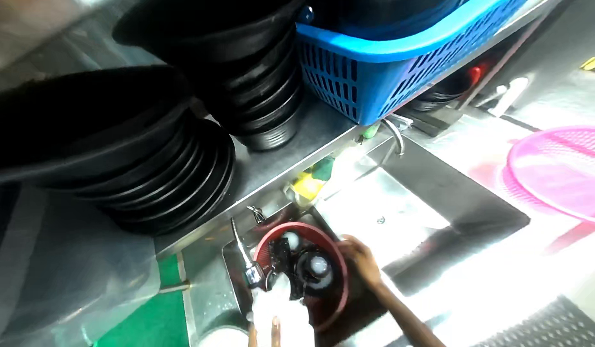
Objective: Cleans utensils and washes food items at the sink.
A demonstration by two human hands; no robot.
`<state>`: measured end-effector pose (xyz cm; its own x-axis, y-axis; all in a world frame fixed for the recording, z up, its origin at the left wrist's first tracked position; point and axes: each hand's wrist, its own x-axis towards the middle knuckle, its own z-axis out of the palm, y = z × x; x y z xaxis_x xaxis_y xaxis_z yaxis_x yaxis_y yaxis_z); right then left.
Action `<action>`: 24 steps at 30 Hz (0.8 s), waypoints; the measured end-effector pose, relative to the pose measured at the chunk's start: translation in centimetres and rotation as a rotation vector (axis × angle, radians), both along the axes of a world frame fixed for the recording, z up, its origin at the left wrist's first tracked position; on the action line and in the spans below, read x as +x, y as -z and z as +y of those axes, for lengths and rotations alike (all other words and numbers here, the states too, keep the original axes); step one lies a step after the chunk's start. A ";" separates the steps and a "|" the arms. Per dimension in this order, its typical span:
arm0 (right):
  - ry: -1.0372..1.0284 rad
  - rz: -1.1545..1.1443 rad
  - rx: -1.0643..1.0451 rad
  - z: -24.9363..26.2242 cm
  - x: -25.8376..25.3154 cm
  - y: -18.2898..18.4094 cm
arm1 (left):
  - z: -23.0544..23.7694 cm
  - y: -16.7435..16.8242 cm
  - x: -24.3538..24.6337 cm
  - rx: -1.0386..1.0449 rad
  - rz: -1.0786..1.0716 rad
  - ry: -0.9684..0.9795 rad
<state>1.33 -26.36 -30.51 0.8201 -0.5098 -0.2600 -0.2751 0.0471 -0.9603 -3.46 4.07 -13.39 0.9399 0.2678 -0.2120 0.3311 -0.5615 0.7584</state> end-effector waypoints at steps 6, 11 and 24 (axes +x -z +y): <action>0.432 0.287 -0.879 -23.6 -10.9 -6.1 | 0.4 -1.7 0.8 0.161 -0.208 0.156; 0.262 0.572 -1.182 -39.2 -12.5 -8.0 | 1.3 -3.7 0.4 0.109 -0.251 0.172; -0.249 0.425 -1.086 -18.6 -17.8 -8.9 | 4.4 -4.5 -2.8 0.346 -0.417 0.337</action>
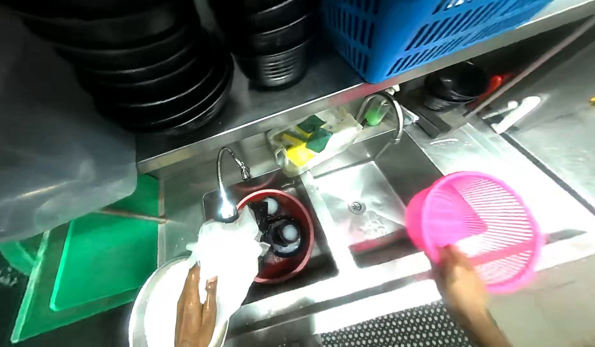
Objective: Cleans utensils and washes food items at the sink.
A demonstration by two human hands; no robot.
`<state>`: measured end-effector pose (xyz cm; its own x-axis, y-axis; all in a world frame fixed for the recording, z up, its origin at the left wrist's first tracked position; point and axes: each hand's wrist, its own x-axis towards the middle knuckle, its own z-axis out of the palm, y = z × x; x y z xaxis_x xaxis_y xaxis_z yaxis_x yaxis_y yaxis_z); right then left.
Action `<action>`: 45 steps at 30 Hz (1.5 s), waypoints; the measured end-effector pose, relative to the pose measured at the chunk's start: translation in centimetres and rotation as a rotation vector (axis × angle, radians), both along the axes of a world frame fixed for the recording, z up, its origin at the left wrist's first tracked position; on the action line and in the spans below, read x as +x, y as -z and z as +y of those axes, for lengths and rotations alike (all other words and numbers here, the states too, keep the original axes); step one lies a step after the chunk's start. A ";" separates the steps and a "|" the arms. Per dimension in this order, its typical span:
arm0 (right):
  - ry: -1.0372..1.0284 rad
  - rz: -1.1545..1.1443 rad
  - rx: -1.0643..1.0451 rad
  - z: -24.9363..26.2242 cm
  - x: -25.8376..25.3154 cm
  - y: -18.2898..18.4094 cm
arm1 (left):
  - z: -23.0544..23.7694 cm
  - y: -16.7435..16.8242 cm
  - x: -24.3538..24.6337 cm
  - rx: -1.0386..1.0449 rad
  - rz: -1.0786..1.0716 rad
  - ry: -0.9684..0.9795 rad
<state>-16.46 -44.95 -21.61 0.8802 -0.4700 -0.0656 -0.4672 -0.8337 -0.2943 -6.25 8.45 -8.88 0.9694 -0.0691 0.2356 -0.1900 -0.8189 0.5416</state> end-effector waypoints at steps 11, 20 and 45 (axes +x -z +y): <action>-0.515 -0.191 -0.138 15.1 -1.3 5.9 | -1.4 -4.2 -3.3 -0.190 -0.118 0.008; -0.548 0.201 -0.151 14.5 -0.4 3.4 | -0.8 -5.1 -10.9 -0.348 -0.199 -0.044; -0.975 -0.266 1.217 25.2 1.0 -16.4 | -5.4 -14.8 -12.7 -0.194 -0.299 0.079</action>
<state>-15.43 -19.70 -5.24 0.8476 0.4765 0.2335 0.2571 0.0161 -0.9662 -18.97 3.06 5.89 0.8489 -0.0670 0.5242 -0.4222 -0.6827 0.5964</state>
